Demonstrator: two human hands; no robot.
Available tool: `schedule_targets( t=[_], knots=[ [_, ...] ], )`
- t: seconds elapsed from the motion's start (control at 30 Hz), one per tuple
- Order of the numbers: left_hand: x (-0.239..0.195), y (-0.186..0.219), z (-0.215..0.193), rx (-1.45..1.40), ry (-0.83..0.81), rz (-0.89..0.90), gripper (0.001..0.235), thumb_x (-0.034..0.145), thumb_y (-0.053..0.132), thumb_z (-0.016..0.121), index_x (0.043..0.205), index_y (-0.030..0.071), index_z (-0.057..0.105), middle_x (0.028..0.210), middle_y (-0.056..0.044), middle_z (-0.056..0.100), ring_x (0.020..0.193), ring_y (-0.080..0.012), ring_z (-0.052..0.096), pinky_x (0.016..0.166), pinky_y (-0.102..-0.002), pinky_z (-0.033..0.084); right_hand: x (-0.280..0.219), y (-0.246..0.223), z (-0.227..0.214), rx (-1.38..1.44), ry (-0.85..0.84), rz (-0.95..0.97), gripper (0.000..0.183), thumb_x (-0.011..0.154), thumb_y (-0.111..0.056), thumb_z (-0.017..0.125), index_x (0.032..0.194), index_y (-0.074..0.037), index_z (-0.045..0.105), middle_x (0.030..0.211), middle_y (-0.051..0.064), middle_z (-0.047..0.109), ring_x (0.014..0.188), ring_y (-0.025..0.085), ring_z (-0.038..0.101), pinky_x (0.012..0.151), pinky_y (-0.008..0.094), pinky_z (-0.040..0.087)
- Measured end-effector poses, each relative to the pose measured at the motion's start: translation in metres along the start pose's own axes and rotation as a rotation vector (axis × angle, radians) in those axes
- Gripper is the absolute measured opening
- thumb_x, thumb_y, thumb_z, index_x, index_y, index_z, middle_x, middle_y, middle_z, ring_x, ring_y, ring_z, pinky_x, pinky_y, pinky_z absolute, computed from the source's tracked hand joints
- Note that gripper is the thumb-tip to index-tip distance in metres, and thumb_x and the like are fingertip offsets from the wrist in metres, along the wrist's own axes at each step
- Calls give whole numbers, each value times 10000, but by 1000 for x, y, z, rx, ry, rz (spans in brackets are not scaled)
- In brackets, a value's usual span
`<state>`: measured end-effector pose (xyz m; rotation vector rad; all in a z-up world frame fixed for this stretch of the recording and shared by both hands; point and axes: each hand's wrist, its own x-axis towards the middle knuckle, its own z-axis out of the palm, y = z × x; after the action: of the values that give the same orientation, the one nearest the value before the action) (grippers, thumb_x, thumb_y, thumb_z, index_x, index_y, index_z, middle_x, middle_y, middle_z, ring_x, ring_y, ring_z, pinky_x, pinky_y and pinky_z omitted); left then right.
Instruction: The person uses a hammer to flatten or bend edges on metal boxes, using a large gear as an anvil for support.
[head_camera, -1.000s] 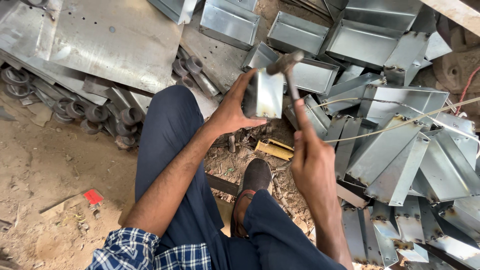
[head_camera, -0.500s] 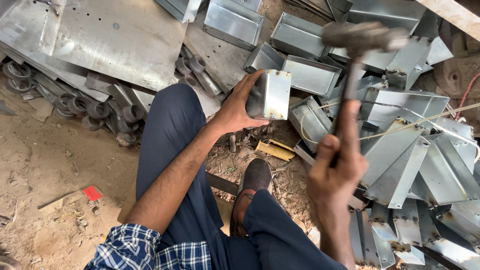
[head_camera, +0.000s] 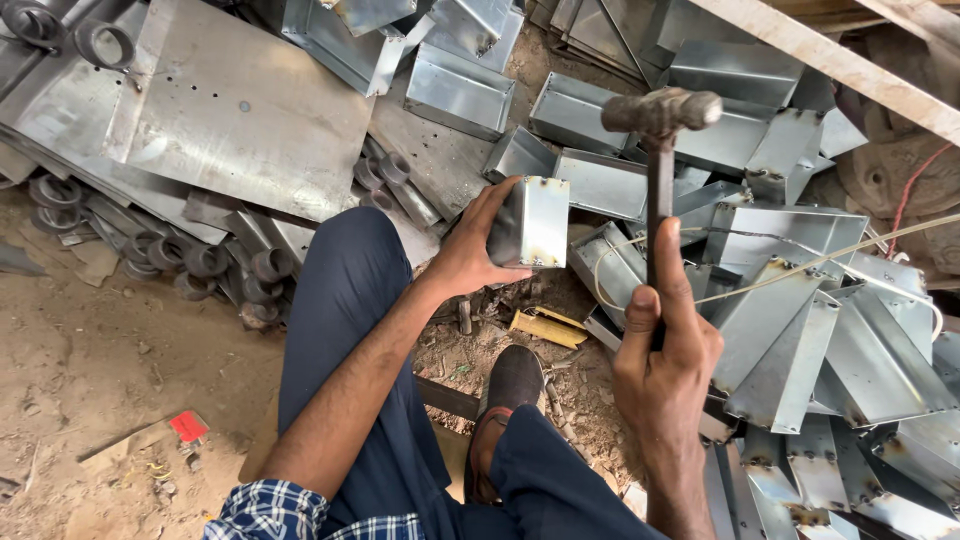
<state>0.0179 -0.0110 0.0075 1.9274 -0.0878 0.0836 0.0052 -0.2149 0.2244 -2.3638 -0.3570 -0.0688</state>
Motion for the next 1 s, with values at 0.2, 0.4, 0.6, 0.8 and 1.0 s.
schedule_targets(
  t=[0.2, 0.4, 0.6, 0.8, 1.0],
  knots=[
    [0, -1, 2, 8, -21, -44, 1310, 601, 277, 1003, 1617, 196, 181, 1594, -182, 330, 1460, -413, 388, 1183, -584, 376, -10, 11, 5, 18, -37, -94, 540, 1089, -33, 484, 1618, -119, 418, 1018, 71, 759, 552, 54, 453, 486, 316, 368],
    [1, -9, 4, 13, -24, -39, 1333, 601, 284, 1011, 1626, 244, 160, 1589, -160, 351, 1465, -383, 410, 1201, -591, 404, -42, 55, -5, -34, 157, -203, 447, 1135, -79, 456, 1579, -49, 425, 733, 47, 639, 481, 51, 435, 472, 267, 356],
    [3, -9, 7, 30, -50, -96, 1358, 582, 297, 1014, 1618, 249, 136, 1598, -157, 307, 1465, -385, 393, 1178, -604, 387, -77, 73, -7, 19, 146, -203, 455, 1141, -101, 450, 1590, -49, 404, 750, 32, 645, 506, 26, 485, 489, 235, 371],
    [1, -9, 6, 19, -39, -50, 1342, 623, 289, 1022, 1630, 239, 137, 1618, -169, 298, 1501, -401, 349, 1205, -614, 363, -88, 64, 2, 1, 74, -140, 478, 1120, -68, 497, 1589, -42, 409, 704, 6, 601, 549, 46, 480, 505, 272, 368],
    [3, -5, 6, -14, -47, -90, 1341, 609, 291, 1014, 1621, 235, 136, 1615, -171, 294, 1497, -391, 344, 1205, -597, 353, -68, 50, 10, -49, -236, 204, 520, 1048, -56, 518, 1567, -90, 494, 532, 104, 464, 456, 125, 375, 432, 332, 320]
  ],
)
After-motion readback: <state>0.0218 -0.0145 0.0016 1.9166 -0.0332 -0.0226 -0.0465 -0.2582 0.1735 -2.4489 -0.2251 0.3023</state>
